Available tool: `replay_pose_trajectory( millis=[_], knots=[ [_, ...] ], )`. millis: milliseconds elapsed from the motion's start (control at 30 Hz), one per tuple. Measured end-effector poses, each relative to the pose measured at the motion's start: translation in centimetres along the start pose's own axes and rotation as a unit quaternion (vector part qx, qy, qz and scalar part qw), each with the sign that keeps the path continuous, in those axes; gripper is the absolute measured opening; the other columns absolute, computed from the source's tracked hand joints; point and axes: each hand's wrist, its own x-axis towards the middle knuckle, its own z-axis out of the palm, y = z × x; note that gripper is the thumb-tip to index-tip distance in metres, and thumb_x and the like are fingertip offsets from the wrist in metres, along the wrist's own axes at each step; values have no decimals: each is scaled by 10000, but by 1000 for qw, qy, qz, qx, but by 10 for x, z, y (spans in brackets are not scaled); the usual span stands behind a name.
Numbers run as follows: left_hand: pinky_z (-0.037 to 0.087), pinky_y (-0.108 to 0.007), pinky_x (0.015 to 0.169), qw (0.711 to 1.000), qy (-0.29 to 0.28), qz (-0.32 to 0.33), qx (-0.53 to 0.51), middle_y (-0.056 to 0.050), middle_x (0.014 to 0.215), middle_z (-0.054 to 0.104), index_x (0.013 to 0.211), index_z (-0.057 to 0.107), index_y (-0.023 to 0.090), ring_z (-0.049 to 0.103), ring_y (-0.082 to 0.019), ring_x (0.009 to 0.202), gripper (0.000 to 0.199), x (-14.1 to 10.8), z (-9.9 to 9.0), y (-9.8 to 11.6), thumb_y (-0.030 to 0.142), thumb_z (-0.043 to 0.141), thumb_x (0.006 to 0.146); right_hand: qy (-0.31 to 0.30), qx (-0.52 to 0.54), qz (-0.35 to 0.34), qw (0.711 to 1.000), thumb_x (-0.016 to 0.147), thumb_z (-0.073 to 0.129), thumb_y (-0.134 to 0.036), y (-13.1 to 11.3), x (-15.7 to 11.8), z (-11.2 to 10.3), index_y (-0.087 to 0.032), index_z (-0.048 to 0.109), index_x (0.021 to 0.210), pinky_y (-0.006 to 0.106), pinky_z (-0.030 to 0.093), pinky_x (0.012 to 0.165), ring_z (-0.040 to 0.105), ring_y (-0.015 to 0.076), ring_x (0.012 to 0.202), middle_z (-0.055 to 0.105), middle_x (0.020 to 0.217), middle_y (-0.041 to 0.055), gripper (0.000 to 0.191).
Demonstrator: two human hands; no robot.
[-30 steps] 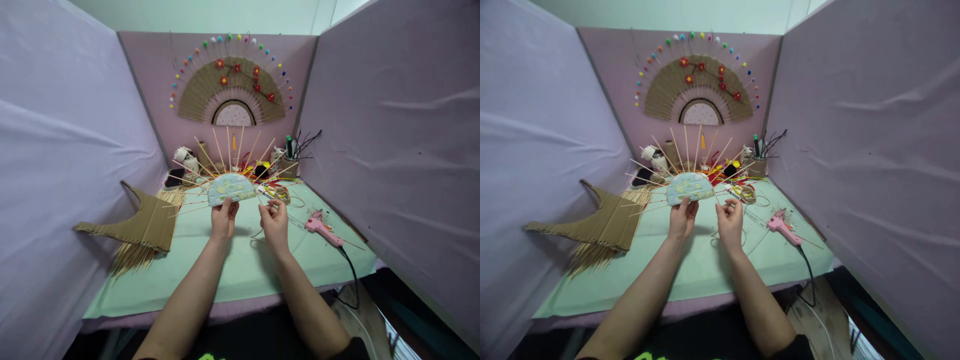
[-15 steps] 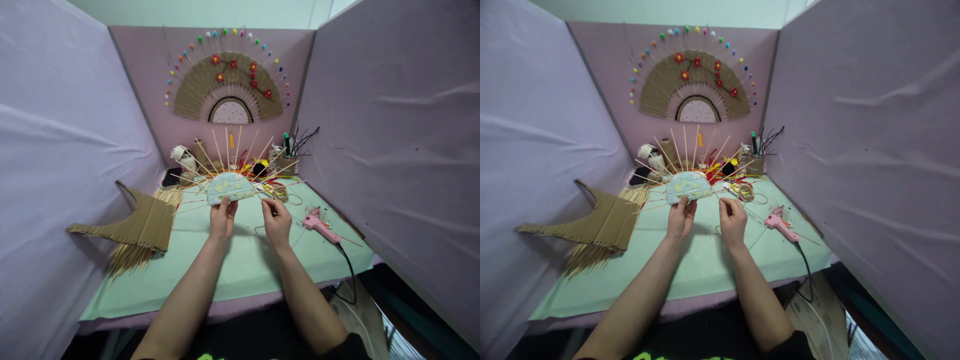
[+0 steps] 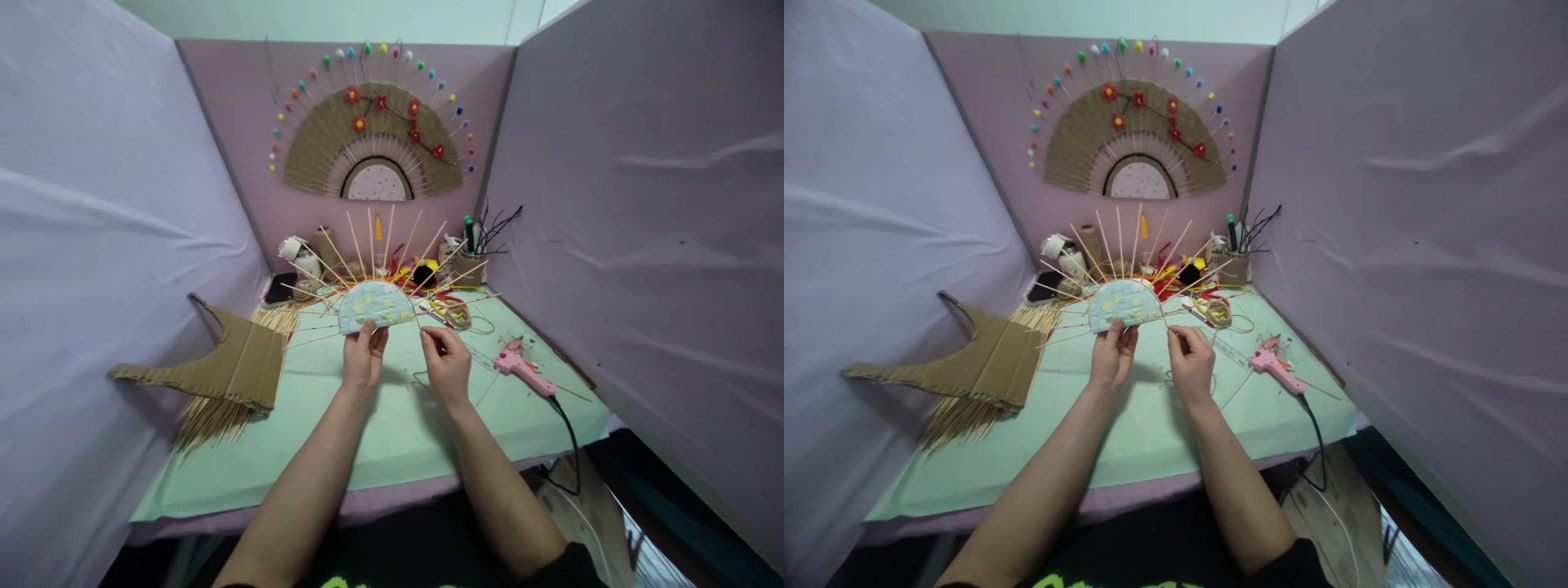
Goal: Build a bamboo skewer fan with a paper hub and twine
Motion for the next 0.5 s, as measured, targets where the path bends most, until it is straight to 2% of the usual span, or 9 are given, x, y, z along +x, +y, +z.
replay_pose_trajectory(
  millis=[500],
  knots=[
    [544, -187, 714, 1000, -1, -4, 1, 27, 872, 737, 1024, 651, 222, 699, -81, 720, 330, -1, 0, -1, 171, 806, 738, -18, 9, -4, 1000, 890, 590, -313, -1, -1, 4, -205, 707, 871, 301, 474, 667, 590, 163, 723, 666, 790, 27, 161]
  ],
)
